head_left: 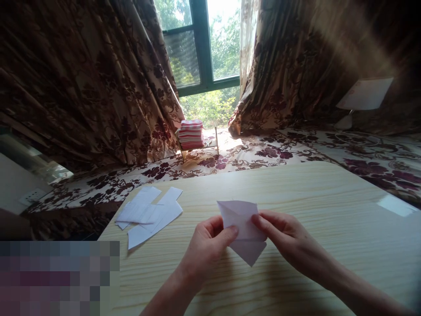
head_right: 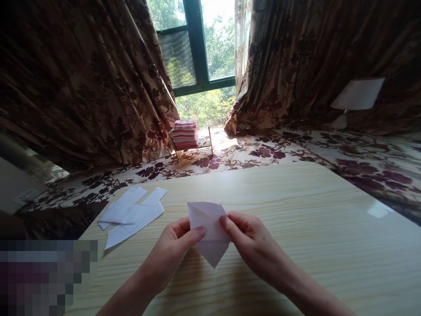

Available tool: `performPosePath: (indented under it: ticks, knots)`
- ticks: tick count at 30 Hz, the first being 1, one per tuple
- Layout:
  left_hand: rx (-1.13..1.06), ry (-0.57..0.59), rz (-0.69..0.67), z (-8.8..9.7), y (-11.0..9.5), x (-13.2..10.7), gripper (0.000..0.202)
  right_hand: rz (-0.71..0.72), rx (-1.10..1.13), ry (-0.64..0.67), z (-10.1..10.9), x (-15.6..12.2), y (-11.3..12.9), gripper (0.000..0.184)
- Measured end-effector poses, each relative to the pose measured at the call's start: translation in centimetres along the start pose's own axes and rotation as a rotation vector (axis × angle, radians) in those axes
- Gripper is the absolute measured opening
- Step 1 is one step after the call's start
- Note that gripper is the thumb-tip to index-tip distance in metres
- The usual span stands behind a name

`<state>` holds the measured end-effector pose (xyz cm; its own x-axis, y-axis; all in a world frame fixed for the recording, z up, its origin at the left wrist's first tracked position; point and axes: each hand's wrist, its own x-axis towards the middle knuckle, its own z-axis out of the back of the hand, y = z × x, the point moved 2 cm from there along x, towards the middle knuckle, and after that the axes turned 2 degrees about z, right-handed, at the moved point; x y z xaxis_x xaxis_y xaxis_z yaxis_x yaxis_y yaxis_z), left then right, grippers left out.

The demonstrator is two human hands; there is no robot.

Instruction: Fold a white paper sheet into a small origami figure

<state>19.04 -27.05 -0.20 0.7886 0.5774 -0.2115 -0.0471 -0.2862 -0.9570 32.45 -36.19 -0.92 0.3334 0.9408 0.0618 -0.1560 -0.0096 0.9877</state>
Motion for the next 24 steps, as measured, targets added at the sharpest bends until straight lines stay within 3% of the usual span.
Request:
performPosePath:
  ticks: [3, 6, 8, 10, 14, 19, 24]
  knots:
    - [-0.012, -0.063, 0.017, -0.1, 0.1, 0.1, 0.026, 0.045, -0.098, -0.026, -0.3, -0.1, 0.0, 0.035]
    - [-0.031, -0.203, -0.006, 0.4, 0.4, 0.2, 0.026, 0.121, -0.212, -0.206, 0.2, -0.1, 0.1, 0.028]
    - [-0.079, -0.292, -0.022, 0.9, 0.5, 0.2, 0.026, 0.215, -0.295, -0.293, 0.4, -0.2, 0.3, 0.021]
    - [-0.117, -0.345, -0.030, 1.3, 0.6, 0.3, 0.026, 0.341, -0.379, -0.284, 0.2, -0.3, 0.6, 0.012]
    - [-0.133, -0.345, -0.038, 1.6, 0.6, 0.5, 0.026, 0.497, -0.471, -0.193, -0.8, -0.6, 0.6, 0.013]
    - [-0.114, -0.318, -0.044, 1.4, 0.5, 0.6, 0.027, 0.476, -0.477, -0.201, -1.4, -0.6, 0.1, 0.031]
    - [-0.108, -0.295, -0.054, 1.3, 0.7, 0.6, 0.026, 0.515, -0.446, -0.165, -1.7, -0.4, 0.1, 0.016]
